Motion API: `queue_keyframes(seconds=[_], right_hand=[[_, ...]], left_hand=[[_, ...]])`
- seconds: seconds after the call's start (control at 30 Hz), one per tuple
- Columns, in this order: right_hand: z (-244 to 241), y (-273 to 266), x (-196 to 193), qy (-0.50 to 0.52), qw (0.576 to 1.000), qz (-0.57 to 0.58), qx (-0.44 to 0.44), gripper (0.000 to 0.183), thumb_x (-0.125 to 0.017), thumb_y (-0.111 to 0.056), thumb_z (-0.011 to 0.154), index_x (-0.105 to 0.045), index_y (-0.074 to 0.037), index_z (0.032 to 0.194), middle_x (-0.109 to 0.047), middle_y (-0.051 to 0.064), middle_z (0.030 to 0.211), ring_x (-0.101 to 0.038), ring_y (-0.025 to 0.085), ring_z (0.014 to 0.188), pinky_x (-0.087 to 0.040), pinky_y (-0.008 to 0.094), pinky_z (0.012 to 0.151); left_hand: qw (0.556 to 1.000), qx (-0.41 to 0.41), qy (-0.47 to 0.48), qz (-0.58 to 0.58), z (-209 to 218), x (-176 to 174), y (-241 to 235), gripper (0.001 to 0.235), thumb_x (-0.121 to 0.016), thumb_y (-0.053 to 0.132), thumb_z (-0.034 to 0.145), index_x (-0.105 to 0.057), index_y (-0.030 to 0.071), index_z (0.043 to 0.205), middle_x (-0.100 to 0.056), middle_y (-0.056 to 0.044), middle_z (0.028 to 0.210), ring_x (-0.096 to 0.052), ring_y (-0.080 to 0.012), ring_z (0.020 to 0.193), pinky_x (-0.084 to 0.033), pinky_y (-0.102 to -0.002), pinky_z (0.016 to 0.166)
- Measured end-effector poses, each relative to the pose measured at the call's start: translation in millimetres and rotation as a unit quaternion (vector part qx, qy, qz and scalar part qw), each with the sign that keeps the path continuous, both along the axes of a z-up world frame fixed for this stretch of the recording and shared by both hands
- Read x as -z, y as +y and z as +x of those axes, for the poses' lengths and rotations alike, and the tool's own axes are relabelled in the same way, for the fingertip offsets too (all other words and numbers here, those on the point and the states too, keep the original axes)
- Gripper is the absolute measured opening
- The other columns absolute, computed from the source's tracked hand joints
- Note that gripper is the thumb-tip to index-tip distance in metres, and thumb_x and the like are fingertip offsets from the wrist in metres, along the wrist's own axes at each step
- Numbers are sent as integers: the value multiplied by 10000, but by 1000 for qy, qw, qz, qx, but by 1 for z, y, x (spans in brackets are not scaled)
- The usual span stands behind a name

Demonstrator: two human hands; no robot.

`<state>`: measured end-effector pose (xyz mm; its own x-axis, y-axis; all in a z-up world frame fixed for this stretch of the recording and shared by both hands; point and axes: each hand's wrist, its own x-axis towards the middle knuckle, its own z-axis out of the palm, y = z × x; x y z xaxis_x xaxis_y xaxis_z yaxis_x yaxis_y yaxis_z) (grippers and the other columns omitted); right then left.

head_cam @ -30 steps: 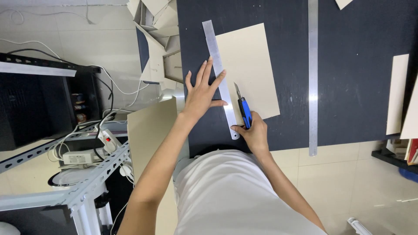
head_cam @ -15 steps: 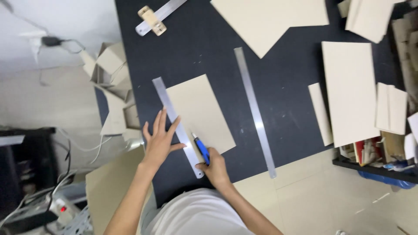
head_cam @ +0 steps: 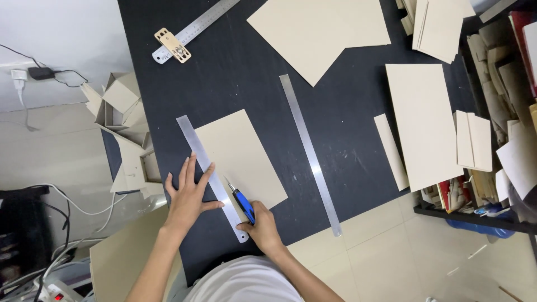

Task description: Measuring and cutting cardboard sheets into smaller pieces using a utility knife and metal rulers on a work surface.

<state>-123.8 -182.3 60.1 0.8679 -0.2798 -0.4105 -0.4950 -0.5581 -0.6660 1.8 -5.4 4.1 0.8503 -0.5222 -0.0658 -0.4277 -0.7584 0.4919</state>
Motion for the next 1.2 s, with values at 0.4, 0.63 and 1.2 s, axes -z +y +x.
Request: queue_keyframes(seconds=[0.4, 0.63, 1.2], right_hand=[[4, 15, -34, 25, 996, 46, 72, 186, -744, 2, 787, -646, -25, 944, -716, 50, 772, -656, 168, 622, -555, 284, 676], [-2, 11, -19, 16, 999, 13, 39, 265, -818, -30, 711, -647, -52, 911, -655, 48, 697, -588, 182, 576, -528, 321, 649], [-4, 7, -1, 85, 995, -28, 36, 280, -896, -210, 684, -666, -128, 822, -757, 44, 740, -696, 298, 741, -493, 351, 667]], left_hand=[[1000, 1, 9, -16, 1, -8, -2, 1193, -915, 542, 459, -415, 245, 1501, -144, -186, 1652, -179, -342, 1505, -157, -708, 1058], [1000, -5, 6, 9, 4, -1, -1, 1183, -928, 496, 450, -432, 232, 1492, -154, -216, 1641, -196, -369, 1496, -168, -723, 1058], [995, 6, 78, -57, 2, 1, 5, 1123, -918, 480, 568, -395, 228, 1529, -78, -220, 1657, -55, -341, 1543, -4, -749, 1102]])
